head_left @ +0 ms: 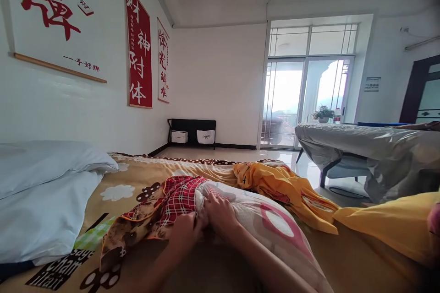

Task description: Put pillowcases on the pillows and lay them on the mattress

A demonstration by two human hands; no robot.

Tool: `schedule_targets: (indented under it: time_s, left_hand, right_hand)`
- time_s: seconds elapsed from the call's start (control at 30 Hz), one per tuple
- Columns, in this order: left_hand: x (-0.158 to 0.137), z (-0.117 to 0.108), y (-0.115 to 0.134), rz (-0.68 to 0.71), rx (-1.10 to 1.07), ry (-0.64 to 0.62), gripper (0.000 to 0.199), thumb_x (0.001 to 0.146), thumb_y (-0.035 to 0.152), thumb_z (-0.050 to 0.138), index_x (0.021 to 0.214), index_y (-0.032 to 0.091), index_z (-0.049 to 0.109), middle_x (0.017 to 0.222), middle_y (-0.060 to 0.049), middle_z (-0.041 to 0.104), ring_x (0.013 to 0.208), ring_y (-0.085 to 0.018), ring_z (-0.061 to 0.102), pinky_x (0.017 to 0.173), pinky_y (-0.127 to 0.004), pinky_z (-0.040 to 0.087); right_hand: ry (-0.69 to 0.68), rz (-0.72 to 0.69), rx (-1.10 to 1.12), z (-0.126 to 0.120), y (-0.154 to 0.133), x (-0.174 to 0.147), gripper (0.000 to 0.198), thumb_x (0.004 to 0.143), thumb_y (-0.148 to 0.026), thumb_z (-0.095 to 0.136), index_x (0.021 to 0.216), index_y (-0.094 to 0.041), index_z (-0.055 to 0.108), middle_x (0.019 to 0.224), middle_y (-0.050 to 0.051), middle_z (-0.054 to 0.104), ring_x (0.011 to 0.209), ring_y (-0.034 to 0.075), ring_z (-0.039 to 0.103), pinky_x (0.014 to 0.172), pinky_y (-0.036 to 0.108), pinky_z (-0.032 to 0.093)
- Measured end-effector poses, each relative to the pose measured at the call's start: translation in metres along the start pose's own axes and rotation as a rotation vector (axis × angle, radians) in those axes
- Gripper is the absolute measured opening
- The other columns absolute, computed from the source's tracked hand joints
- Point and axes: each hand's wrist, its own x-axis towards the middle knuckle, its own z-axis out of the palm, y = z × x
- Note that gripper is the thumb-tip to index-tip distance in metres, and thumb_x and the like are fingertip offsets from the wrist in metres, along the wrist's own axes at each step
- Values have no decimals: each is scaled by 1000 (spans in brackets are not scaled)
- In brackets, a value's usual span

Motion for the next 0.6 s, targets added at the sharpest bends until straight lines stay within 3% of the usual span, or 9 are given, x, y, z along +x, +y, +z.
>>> schedule_targets:
  time_s: [0.13, 0.23, 0.3, 0.37, 0.43, 0.5, 0.6]
  left_hand:
    - [-4, -29, 6, 102, -72, 99, 30, 93, 22, 38, 84, 14, 65, 84, -10, 72, 81, -20, 66, 71, -28, 38]
    - [-14, -21, -15, 110, -38, 33, 29, 91, 23, 39, 81, 14, 64, 81, -9, 71, 79, -19, 64, 69, -27, 37]
    - [-27, -6, -39, 28, 21, -33, 29, 91, 25, 40, 80, 14, 65, 83, -10, 71, 82, -21, 65, 68, -28, 38]
    - [-42, 10, -62, -70, 84, -110, 29, 90, 27, 42, 84, 14, 67, 89, -13, 71, 88, -24, 67, 70, -29, 41]
    - [-57, 22, -75, -126, 144, -165, 30, 90, 28, 43, 91, 13, 69, 96, -15, 72, 95, -28, 67, 76, -32, 44]
    - [-67, 29, -75, -134, 190, -194, 32, 90, 28, 42, 97, 12, 69, 99, -17, 71, 98, -30, 67, 80, -38, 46]
    - [-68, 32, -55, -116, 172, -201, 33, 90, 22, 39, 97, 12, 70, 100, -19, 71, 98, -31, 67, 81, -41, 48]
  right_hand:
    - [-131, 4, 180, -25, -20, 15, 28, 93, -19, 43, 100, -19, 71, 114, 12, 65, 93, 24, 65, 76, 31, 48]
    - [-150, -68, 260, -19, -21, 6, 32, 91, -25, 49, 118, -25, 65, 117, 8, 63, 100, 23, 63, 80, 29, 48]
    - [-131, -143, 296, -6, -18, -17, 63, 82, -35, 61, 142, -25, 45, 127, 10, 58, 111, 26, 57, 90, 33, 46]
    - [-54, -192, 236, 13, -13, -50, 96, 72, -35, 70, 154, -24, 22, 142, 16, 47, 125, 33, 46, 101, 43, 40]
    - [83, -150, 70, 32, -7, -87, 97, 73, -23, 66, 155, -27, 16, 153, 16, 36, 136, 39, 35, 107, 53, 32]
    - [173, 2, -86, 45, 1, -113, 86, 77, -7, 53, 154, -29, 21, 145, 16, 47, 131, 39, 42, 104, 56, 34]
    - [18, 101, -66, 39, 9, -120, 80, 76, 1, 41, 151, -26, 33, 116, 13, 67, 106, 30, 62, 92, 44, 45]
